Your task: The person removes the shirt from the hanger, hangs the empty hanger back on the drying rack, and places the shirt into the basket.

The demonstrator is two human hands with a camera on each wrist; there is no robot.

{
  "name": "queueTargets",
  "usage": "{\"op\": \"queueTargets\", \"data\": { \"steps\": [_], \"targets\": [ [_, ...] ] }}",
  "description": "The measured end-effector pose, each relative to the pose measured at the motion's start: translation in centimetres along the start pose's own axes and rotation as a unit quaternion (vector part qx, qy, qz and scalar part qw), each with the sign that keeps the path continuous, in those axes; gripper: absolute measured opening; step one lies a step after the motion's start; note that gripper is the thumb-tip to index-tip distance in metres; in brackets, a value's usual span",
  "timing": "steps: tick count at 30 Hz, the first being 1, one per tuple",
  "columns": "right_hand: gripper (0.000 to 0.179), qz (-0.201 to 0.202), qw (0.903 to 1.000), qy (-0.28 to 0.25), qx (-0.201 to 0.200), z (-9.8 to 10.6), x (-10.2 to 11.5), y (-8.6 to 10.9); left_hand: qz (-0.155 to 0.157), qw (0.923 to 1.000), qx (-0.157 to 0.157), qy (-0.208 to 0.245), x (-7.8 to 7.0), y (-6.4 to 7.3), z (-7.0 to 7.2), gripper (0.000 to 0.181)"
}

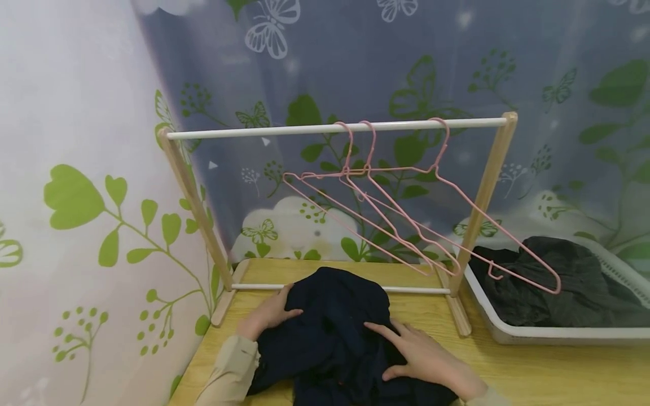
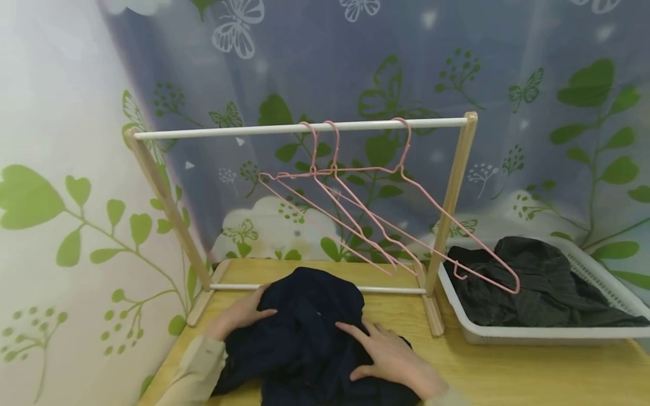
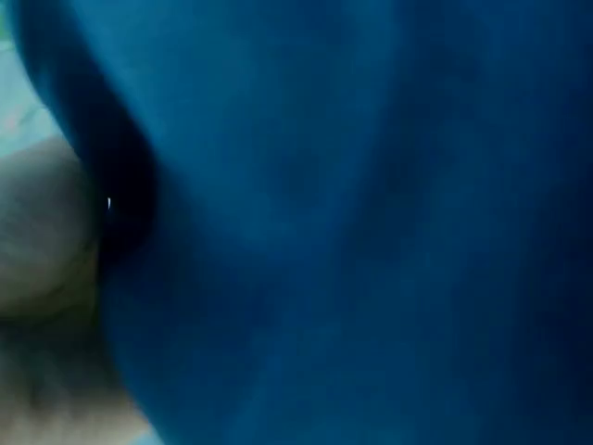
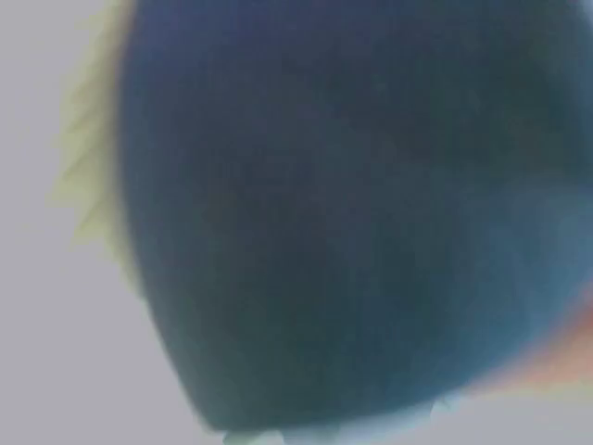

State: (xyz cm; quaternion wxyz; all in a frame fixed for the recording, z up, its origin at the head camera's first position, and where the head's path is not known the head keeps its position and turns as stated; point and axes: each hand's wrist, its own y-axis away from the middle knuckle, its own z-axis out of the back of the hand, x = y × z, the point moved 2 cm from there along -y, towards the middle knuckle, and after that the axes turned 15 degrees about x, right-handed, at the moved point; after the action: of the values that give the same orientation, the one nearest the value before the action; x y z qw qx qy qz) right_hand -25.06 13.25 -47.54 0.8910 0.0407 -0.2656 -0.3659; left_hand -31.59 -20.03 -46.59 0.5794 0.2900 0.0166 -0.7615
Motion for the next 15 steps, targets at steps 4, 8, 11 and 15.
{"op": "queueTargets", "data": {
  "steps": [4, 8, 11, 15],
  "targets": [
    [0.107, 0.046, 0.9981, -0.039, 0.011, 0.0, -0.9, 2.6, -0.044, 0.9990, 0.001, 0.008, 0.9, -0.8, -1.0, 0.073],
    [0.115, 0.081, 0.9951, -0.050, 0.028, -0.2, -1.5, 4.9, -0.104, 0.9938, -0.040, 0.007, 0.3, -0.7, -0.5, 0.049],
    [0.116, 0.061, 0.9966, -0.044, 0.034, -0.5, -1.8, 5.9, -0.140, 0.9872, -0.076, -0.004, -1.2, 0.0, 0.5, 0.034],
    [0.114, 0.023, 0.9977, -0.053, 0.034, -0.8, -2.4, 6.0, -0.184, 0.9780, -0.091, -0.037, -3.8, 2.1, 1.5, 0.032]
  ]
}}
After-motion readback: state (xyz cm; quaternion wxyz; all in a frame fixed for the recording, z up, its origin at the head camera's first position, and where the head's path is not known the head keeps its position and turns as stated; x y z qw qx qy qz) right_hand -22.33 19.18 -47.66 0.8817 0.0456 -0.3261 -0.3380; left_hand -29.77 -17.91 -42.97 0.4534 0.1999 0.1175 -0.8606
